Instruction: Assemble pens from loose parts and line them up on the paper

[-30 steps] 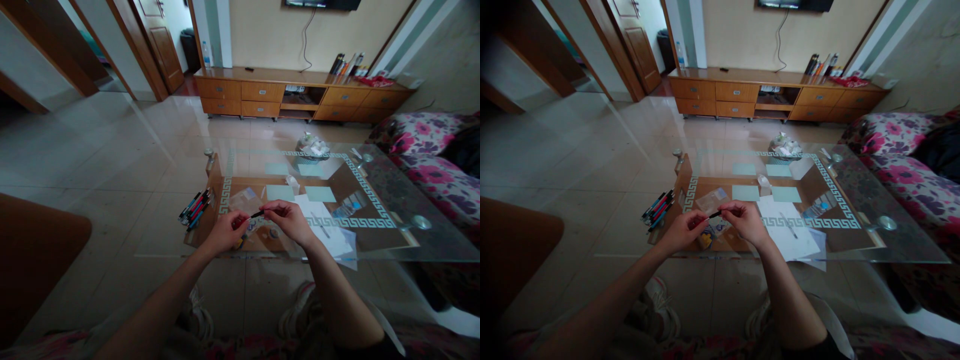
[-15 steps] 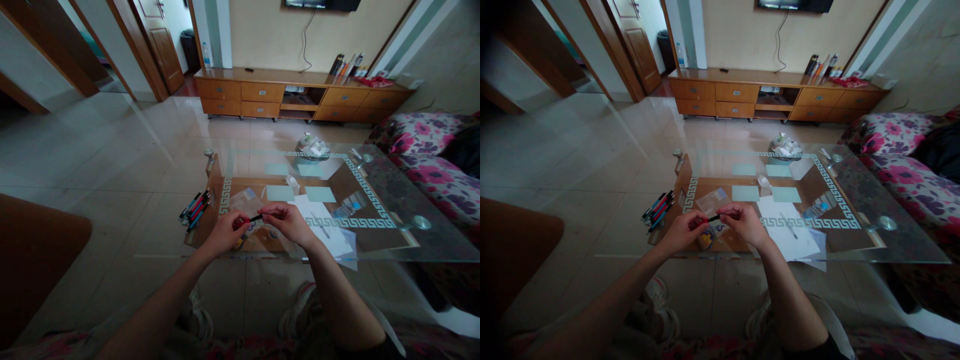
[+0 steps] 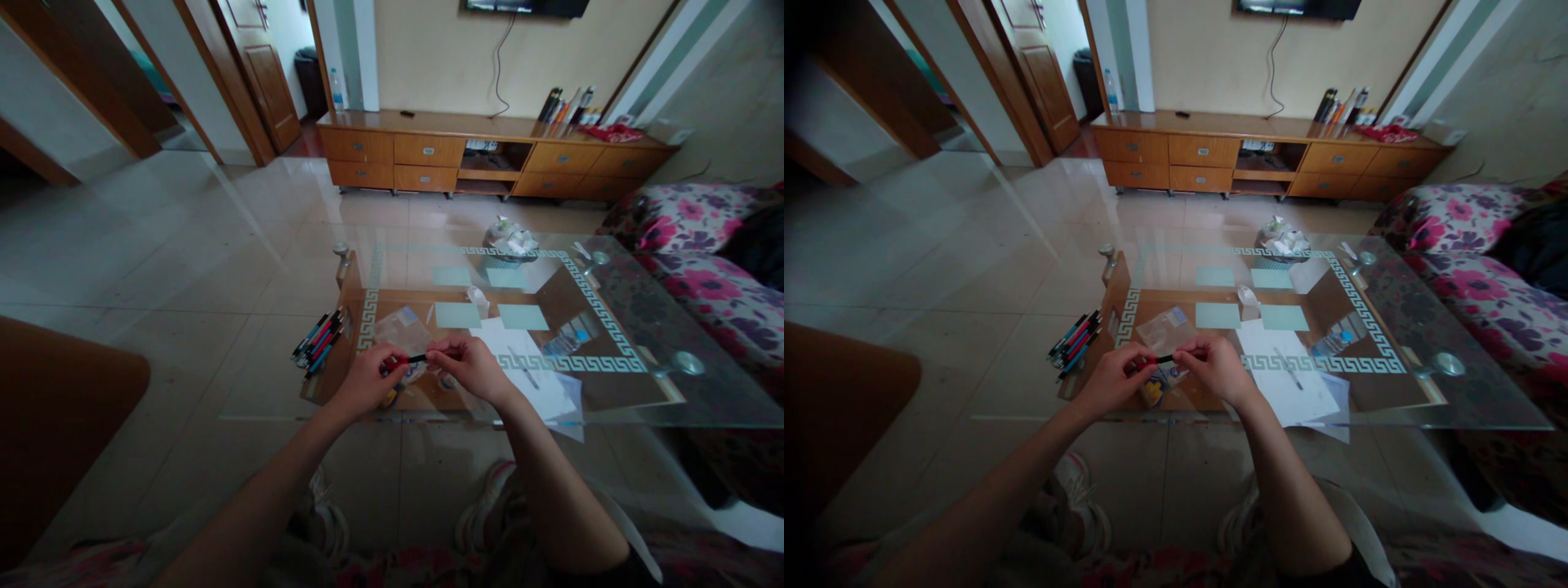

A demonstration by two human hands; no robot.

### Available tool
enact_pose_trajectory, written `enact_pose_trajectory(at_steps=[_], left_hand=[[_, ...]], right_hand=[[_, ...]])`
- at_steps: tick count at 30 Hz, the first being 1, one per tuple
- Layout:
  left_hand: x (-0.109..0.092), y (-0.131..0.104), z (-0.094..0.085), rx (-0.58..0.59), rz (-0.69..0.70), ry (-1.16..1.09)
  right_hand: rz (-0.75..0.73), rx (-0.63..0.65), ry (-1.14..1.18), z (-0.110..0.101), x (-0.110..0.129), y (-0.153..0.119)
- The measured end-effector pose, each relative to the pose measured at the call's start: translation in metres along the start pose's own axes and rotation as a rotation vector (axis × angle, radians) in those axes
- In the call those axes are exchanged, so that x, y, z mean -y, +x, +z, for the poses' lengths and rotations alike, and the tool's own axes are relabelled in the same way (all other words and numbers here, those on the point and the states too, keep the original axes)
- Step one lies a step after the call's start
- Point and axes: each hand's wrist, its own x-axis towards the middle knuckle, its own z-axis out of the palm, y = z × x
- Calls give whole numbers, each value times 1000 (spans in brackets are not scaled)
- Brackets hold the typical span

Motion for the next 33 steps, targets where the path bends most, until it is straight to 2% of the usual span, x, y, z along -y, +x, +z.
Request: enact_pose_trajectory(at_steps=[5,10,19,27,33], left_hand=[[-1,-1,-1,24,62,49],[-4,-1,-1,87,102,98],[-1,0,-1,18,90,138],[-2,0,-1,50,113,121],[0,0,-2,20,96,112]], right_hand=[[-43,-14,-272,-1,-3,-4],[-54,33,-410,2,-1,-7],[-119,-6,-410,4,7,-8],[-140,64,-509,3,11,-9],[-147,34,-448,4,9,-9]])
